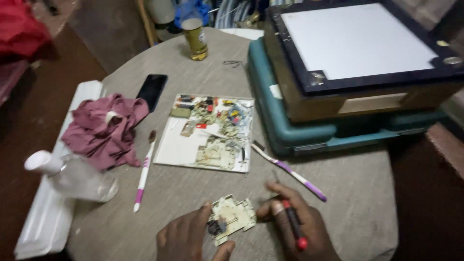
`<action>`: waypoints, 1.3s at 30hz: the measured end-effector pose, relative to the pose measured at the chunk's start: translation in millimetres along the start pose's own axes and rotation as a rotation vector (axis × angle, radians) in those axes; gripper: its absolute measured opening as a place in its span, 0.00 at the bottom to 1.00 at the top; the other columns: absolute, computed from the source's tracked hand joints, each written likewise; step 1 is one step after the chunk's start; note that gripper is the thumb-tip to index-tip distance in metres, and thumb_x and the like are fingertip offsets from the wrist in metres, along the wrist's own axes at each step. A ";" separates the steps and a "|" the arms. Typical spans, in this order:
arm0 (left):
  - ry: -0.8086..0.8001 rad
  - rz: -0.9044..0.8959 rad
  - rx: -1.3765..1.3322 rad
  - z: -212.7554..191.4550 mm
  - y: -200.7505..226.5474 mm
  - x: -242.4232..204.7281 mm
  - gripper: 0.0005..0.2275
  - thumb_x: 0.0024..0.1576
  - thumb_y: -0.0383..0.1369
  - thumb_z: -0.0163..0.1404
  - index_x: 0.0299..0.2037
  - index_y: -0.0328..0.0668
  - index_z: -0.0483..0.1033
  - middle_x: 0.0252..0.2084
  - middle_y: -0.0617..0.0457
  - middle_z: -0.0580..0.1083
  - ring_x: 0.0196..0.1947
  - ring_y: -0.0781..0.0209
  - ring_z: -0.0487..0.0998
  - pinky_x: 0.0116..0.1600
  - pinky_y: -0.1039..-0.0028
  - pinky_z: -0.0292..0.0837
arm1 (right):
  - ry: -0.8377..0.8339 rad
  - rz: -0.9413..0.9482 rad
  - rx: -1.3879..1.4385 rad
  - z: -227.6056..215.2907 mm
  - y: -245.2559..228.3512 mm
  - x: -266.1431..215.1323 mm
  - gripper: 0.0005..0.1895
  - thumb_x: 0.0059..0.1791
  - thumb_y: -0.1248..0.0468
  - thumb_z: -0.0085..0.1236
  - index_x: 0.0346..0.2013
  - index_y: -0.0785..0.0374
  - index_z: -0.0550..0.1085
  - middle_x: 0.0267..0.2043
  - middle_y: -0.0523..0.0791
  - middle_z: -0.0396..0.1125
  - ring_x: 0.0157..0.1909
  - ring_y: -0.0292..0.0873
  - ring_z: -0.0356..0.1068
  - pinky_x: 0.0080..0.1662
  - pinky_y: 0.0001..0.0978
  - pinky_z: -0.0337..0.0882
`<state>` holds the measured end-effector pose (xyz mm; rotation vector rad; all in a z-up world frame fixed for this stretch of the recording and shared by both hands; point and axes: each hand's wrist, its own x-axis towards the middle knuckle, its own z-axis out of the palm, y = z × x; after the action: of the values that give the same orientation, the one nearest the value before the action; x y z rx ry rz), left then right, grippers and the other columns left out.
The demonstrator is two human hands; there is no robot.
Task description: Repairing and cleaning electronic components and a circuit board using a screwdriver and a toothbrush.
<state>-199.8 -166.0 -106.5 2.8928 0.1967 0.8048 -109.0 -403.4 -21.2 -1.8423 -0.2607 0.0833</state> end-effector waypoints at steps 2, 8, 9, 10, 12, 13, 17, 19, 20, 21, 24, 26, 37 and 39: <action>-0.006 0.021 -0.021 -16.8 9.6 12.2 0.44 0.38 0.66 0.61 0.67 0.63 0.71 0.55 0.64 0.78 0.51 0.54 0.78 0.53 0.53 0.69 | 0.008 0.012 -0.024 0.8 -11.8 -1.3 0.28 0.54 0.49 0.49 0.64 0.57 0.75 0.32 0.41 0.87 0.40 0.37 0.88 0.54 0.31 0.79; -0.095 0.034 -0.128 -42.9 20.8 22.8 0.39 0.47 0.62 0.62 0.69 0.56 0.71 0.52 0.57 0.77 0.50 0.49 0.76 0.52 0.52 0.67 | 0.138 0.301 0.136 10.0 -38.3 -6.7 0.27 0.51 0.56 0.55 0.62 0.61 0.82 0.26 0.53 0.83 0.34 0.48 0.86 0.48 0.40 0.82; -0.138 0.009 -0.163 -44.9 22.1 23.4 0.39 0.48 0.61 0.62 0.69 0.56 0.71 0.53 0.56 0.77 0.52 0.49 0.76 0.53 0.50 0.68 | 0.139 0.338 0.219 10.3 -34.8 -6.6 0.25 0.50 0.60 0.57 0.60 0.64 0.83 0.26 0.58 0.81 0.33 0.50 0.84 0.42 0.43 0.85; -0.137 0.003 -0.164 -46.7 22.7 25.6 0.39 0.48 0.61 0.62 0.69 0.56 0.71 0.53 0.56 0.77 0.52 0.49 0.76 0.53 0.50 0.68 | 0.134 0.338 0.216 10.7 -35.4 -6.4 0.25 0.50 0.60 0.57 0.60 0.64 0.83 0.26 0.58 0.81 0.33 0.50 0.84 0.42 0.43 0.85; -0.037 0.059 -0.168 -50.5 24.4 29.1 0.38 0.48 0.61 0.61 0.67 0.51 0.72 0.52 0.54 0.77 0.50 0.49 0.77 0.53 0.52 0.67 | 0.146 0.346 0.112 11.0 -36.0 -6.7 0.19 0.49 0.62 0.60 0.52 0.63 0.86 0.26 0.55 0.85 0.33 0.50 0.86 0.44 0.40 0.83; -0.040 0.053 -0.168 -50.3 24.1 27.2 0.38 0.48 0.61 0.61 0.67 0.51 0.72 0.52 0.54 0.77 0.50 0.49 0.77 0.53 0.52 0.67 | 0.140 0.348 0.109 10.4 -32.4 -8.3 0.19 0.49 0.62 0.60 0.52 0.63 0.86 0.26 0.55 0.85 0.33 0.50 0.86 0.44 0.40 0.83; -0.024 0.030 -0.225 -50.4 19.4 30.1 0.33 0.55 0.63 0.54 0.66 0.54 0.74 0.52 0.54 0.79 0.49 0.50 0.77 0.51 0.52 0.68 | 0.183 0.169 0.088 15.2 -22.9 -10.7 0.15 0.50 0.66 0.60 0.49 0.63 0.85 0.24 0.53 0.83 0.29 0.44 0.84 0.40 0.31 0.79; -0.016 0.009 -0.314 -58.2 18.9 54.0 0.29 0.56 0.60 0.56 0.64 0.57 0.77 0.53 0.54 0.80 0.49 0.50 0.78 0.49 0.51 0.68 | 0.220 0.144 0.180 14.0 -22.4 -6.3 0.13 0.50 0.69 0.60 0.47 0.68 0.85 0.23 0.55 0.80 0.27 0.45 0.81 0.38 0.32 0.79; -0.015 0.052 -0.276 -68.4 19.6 69.9 0.25 0.58 0.52 0.55 0.64 0.54 0.76 0.50 0.54 0.79 0.47 0.49 0.76 0.49 0.53 0.66 | 0.174 0.156 0.105 11.3 -22.8 -5.8 0.14 0.50 0.67 0.61 0.48 0.64 0.86 0.24 0.52 0.82 0.29 0.42 0.82 0.41 0.31 0.79; -0.013 0.094 -0.237 -79.0 20.1 85.4 0.22 0.60 0.44 0.53 0.64 0.52 0.75 0.46 0.53 0.79 0.45 0.47 0.74 0.50 0.54 0.63 | 0.127 0.168 0.031 8.9 -23.4 -5.7 0.14 0.49 0.65 0.62 0.48 0.60 0.87 0.24 0.49 0.84 0.30 0.40 0.83 0.44 0.30 0.79; -0.206 0.044 -0.374 -83.1 35.7 139.3 0.28 0.61 0.30 0.49 0.75 0.48 0.62 0.50 0.52 0.78 0.52 0.53 0.75 0.69 0.46 0.56 | 0.139 0.210 0.085 11.9 -37.5 -3.8 0.14 0.50 0.67 0.61 0.47 0.64 0.87 0.24 0.51 0.82 0.29 0.45 0.83 0.42 0.34 0.80; -0.199 0.166 -0.334 -54.8 39.0 165.2 0.30 0.57 0.29 0.50 0.74 0.44 0.62 0.48 0.49 0.79 0.51 0.49 0.74 0.64 0.49 0.58 | 0.157 0.235 0.131 12.4 -32.5 -1.1 0.14 0.50 0.67 0.61 0.47 0.65 0.87 0.24 0.53 0.81 0.29 0.45 0.82 0.41 0.34 0.80; -0.534 0.250 -0.253 -23.1 62.0 201.1 0.37 0.52 0.16 0.49 0.77 0.43 0.57 0.56 0.41 0.79 0.63 0.41 0.70 0.76 0.38 0.42 | 0.134 0.510 0.280 4.6 -50.3 3.4 0.16 0.51 0.70 0.60 0.50 0.69 0.88 0.26 0.58 0.78 0.33 0.52 0.80 0.44 0.42 0.80; -0.317 0.372 -0.304 -16.0 52.2 193.3 0.28 0.59 0.22 0.41 0.73 0.41 0.63 0.49 0.40 0.80 0.54 0.40 0.75 0.72 0.38 0.49 | 0.111 0.318 0.269 5.9 -33.1 2.4 0.15 0.50 0.69 0.60 0.47 0.70 0.87 0.26 0.55 0.79 0.29 0.48 0.80 0.38 0.39 0.80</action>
<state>-39.3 -184.8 12.8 2.7397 -0.4657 0.3636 -112.3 -388.7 8.9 -1.6004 0.1192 0.2247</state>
